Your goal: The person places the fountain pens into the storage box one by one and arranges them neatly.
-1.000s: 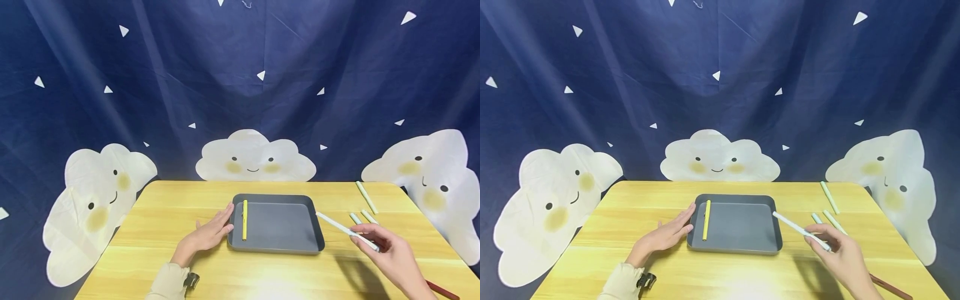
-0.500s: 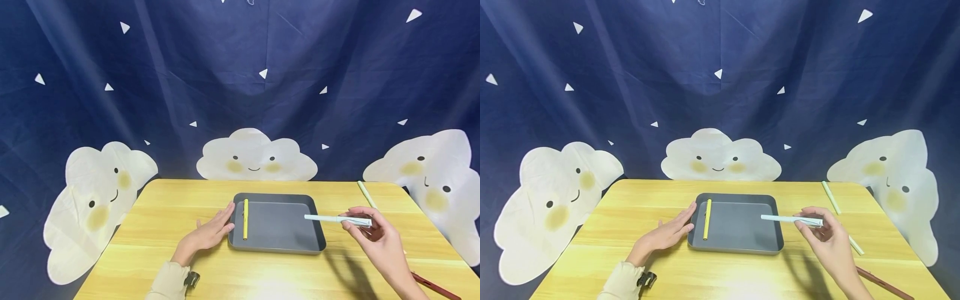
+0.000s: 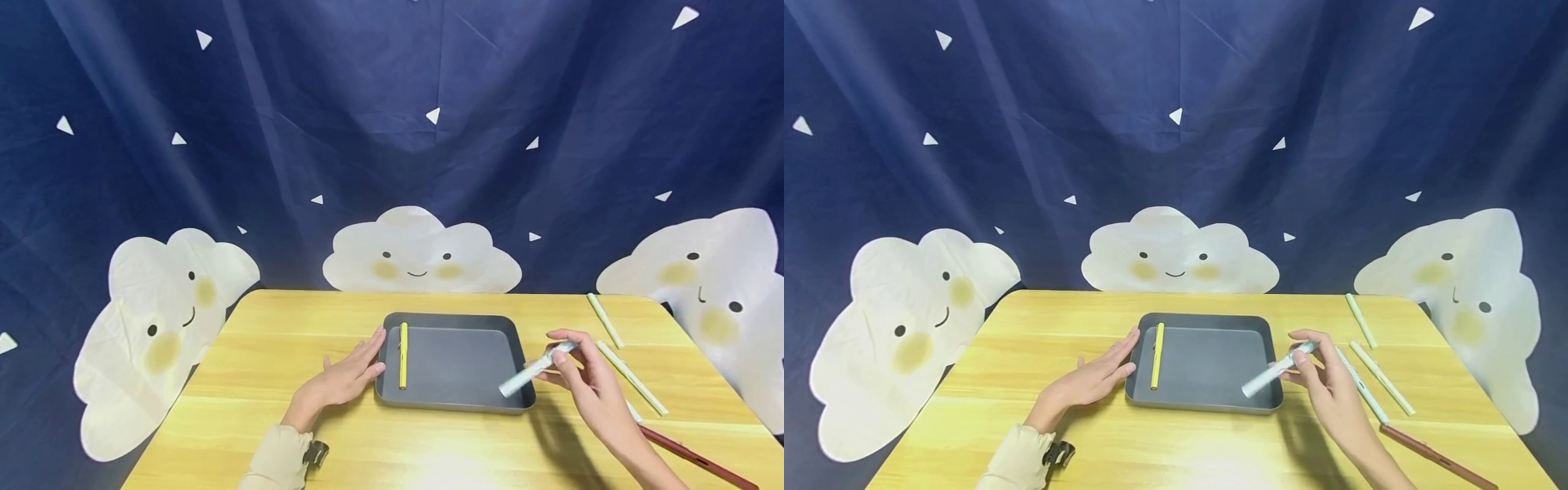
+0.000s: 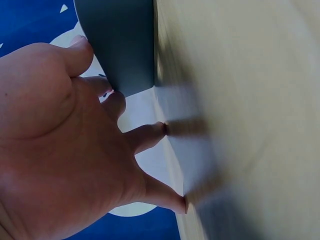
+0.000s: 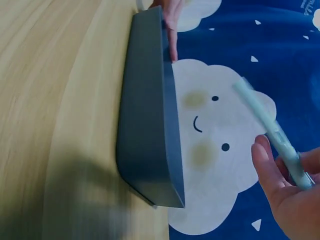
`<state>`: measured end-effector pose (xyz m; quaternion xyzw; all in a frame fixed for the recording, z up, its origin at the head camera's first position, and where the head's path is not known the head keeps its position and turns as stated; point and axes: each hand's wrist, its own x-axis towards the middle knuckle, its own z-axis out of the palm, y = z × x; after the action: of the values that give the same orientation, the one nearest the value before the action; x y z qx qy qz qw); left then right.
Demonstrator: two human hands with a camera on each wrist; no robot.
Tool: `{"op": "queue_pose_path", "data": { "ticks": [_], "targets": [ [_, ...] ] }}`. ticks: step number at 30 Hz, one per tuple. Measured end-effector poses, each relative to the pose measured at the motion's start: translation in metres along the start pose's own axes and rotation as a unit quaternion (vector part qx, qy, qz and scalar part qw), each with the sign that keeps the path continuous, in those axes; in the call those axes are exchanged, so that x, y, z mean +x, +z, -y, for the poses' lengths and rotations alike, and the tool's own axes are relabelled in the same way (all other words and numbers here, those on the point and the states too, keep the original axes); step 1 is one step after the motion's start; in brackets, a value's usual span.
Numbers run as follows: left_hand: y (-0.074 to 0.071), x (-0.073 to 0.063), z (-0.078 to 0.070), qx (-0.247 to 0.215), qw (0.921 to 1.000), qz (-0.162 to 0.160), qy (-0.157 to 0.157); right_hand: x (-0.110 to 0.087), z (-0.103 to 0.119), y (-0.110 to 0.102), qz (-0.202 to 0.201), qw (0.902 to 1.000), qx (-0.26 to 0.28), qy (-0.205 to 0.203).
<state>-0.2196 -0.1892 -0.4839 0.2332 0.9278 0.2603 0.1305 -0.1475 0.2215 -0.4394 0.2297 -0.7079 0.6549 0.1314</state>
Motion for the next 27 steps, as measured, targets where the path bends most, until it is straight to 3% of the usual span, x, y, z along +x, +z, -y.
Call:
{"op": "queue_pose_path", "data": {
  "ticks": [4, 13, 21, 27],
  "targets": [
    [0.0, 0.0, 0.0, 0.003, 1.0, -0.001, 0.001, 0.0, -0.002, 0.002, 0.02, 0.9994, -0.016, 0.023],
    [-0.001, 0.0, 0.0, -0.002, 1.0, -0.003, 0.006, 0.009, -0.009, 0.016, -0.011, 0.9979, 0.061, 0.019],
    [-0.001, 0.001, 0.0, 0.004, 1.0, 0.001, -0.001, 0.019, -0.016, 0.031, -0.01, 0.9975, 0.023, 0.066],
    [0.0, 0.001, 0.001, 0.004, 1.0, 0.0, -0.002, 0.027, -0.022, 0.042, 0.037, 0.9986, 0.0, 0.037]
  ]
}}
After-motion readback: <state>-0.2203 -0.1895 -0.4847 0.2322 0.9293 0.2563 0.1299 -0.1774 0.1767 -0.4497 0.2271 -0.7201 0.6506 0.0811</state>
